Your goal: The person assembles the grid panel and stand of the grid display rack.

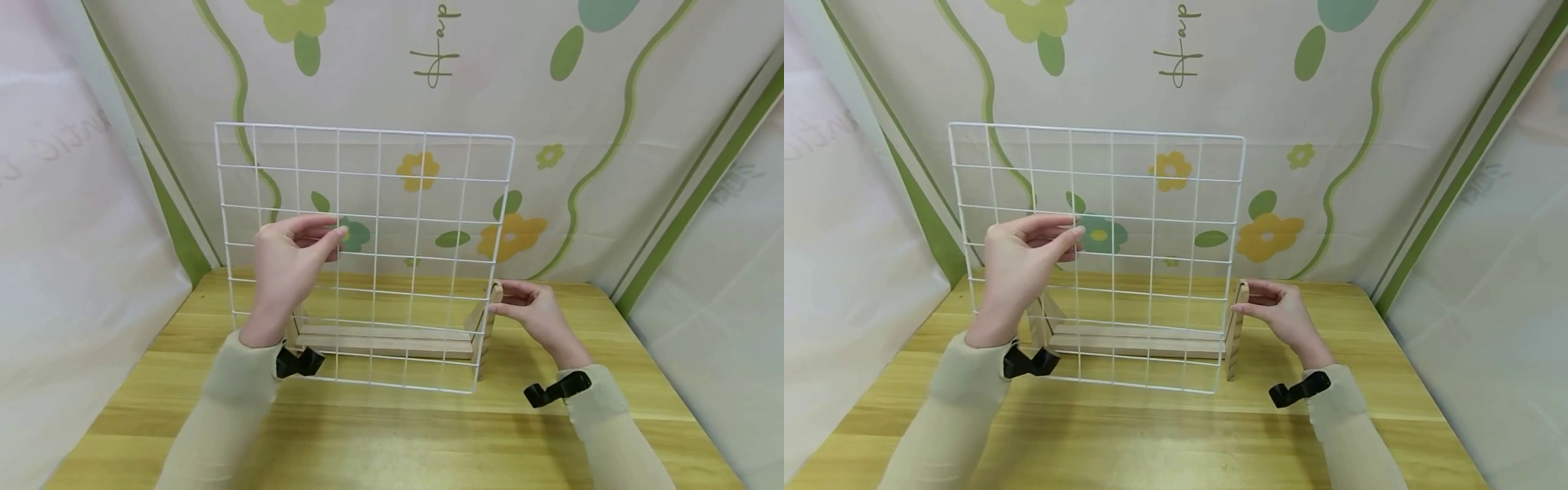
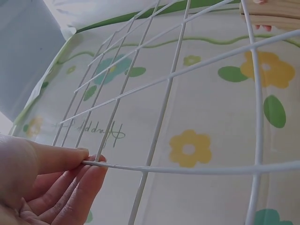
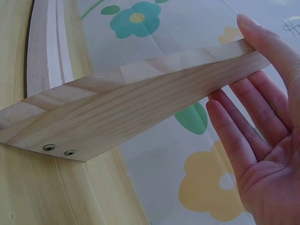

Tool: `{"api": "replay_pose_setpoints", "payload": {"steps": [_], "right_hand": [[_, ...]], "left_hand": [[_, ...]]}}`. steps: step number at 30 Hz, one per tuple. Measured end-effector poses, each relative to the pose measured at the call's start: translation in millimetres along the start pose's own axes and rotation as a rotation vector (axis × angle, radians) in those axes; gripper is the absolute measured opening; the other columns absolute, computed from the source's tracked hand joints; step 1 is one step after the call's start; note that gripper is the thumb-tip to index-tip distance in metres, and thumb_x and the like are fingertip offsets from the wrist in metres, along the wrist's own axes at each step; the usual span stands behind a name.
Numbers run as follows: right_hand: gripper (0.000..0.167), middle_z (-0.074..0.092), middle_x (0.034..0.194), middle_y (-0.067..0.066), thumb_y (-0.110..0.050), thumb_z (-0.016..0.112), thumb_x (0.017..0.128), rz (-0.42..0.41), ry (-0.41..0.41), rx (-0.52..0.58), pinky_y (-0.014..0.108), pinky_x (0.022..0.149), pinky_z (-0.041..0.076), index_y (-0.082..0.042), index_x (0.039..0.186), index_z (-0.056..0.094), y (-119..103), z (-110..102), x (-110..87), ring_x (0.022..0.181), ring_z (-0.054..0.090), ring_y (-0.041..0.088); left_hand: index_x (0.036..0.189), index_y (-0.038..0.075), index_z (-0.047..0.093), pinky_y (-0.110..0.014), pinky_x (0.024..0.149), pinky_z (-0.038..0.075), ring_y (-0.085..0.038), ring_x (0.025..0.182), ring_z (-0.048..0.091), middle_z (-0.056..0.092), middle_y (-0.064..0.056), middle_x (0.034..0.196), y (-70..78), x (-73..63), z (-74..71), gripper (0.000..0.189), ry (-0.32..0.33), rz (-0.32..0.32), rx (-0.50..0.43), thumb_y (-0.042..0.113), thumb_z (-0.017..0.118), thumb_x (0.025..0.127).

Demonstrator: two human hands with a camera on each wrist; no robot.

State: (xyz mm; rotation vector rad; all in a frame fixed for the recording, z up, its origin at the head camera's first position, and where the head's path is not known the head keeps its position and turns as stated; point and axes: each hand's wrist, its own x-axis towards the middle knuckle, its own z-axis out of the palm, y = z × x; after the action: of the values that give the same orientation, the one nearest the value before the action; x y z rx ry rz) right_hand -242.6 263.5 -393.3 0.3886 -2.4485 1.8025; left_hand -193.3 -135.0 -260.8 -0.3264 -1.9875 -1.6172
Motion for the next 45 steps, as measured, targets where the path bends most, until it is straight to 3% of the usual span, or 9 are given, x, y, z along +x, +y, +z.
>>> {"api": "replay_pose_setpoints", "payload": {"steps": [4,11,19,27,35,45], "right_hand": [[0.054,0.075,0.106,0.002,-0.009,0.084,0.086,-0.021,-0.019,0.033,0.026,0.081,0.06,0.011,0.131,0.061,1,0,0.0,0.094,0.072,0.014],[0.052,0.069,0.115,0.025,-0.008,0.082,0.088,-0.023,-0.014,0.012,0.025,0.081,0.06,0.01,0.132,0.061,1,-1,-1.6,0.093,0.071,0.014],[0.051,0.075,0.109,0.009,-0.009,0.084,0.086,-0.029,0.001,0.028,0.026,0.081,0.06,0.01,0.129,0.063,1,1,-0.7,0.094,0.072,0.014],[0.05,0.074,0.101,0.002,-0.01,0.085,0.085,-0.031,0.0,0.017,0.024,0.082,0.059,0.012,0.126,0.064,1,0,-2.5,0.093,0.072,0.015],[0.047,0.075,0.105,0.005,-0.009,0.084,0.086,-0.031,-0.003,0.032,0.025,0.082,0.059,0.009,0.126,0.065,1,1,-3.1,0.094,0.072,0.016],[0.052,0.074,0.11,0.009,-0.014,0.085,0.086,-0.023,-0.017,0.028,0.026,0.083,0.06,0.008,0.129,0.064,3,0,-2.0,0.096,0.072,0.018]], "left_hand": [[0.102,0.0,0.078,-0.031,0.064,0.063,-0.028,0.07,0.073,0.075,-0.01,0.084,0.2,4.3,6.9,0.017,-0.015,-0.039,-0.005,0.007,0.083,0.087],[0.104,-0.001,0.078,-0.03,0.064,0.063,-0.03,0.071,0.074,0.075,-0.01,0.084,-1.9,14.5,16.9,0.019,-0.03,-0.088,0.005,0.008,0.082,0.088],[0.102,0.003,0.08,-0.029,0.061,0.062,-0.025,0.066,0.074,0.075,-0.01,0.084,3.8,25.9,24.4,0.017,-0.009,-0.097,0.022,0.01,0.083,0.087],[0.105,0.009,0.081,-0.025,0.057,0.061,-0.021,0.066,0.074,0.076,-0.002,0.082,16.6,43.0,29.2,0.019,0.012,-0.11,0.067,0.018,0.083,0.088],[0.106,0.003,0.079,-0.026,0.06,0.061,-0.021,0.065,0.073,0.076,-0.009,0.084,21.6,59.7,36.1,0.02,0.004,-0.083,0.057,0.014,0.081,0.089],[0.106,0.001,0.078,-0.027,0.065,0.062,-0.019,0.067,0.073,0.076,-0.008,0.085,21.0,81.1,41.7,0.018,0.024,-0.107,0.012,0.009,0.079,0.09]]}}
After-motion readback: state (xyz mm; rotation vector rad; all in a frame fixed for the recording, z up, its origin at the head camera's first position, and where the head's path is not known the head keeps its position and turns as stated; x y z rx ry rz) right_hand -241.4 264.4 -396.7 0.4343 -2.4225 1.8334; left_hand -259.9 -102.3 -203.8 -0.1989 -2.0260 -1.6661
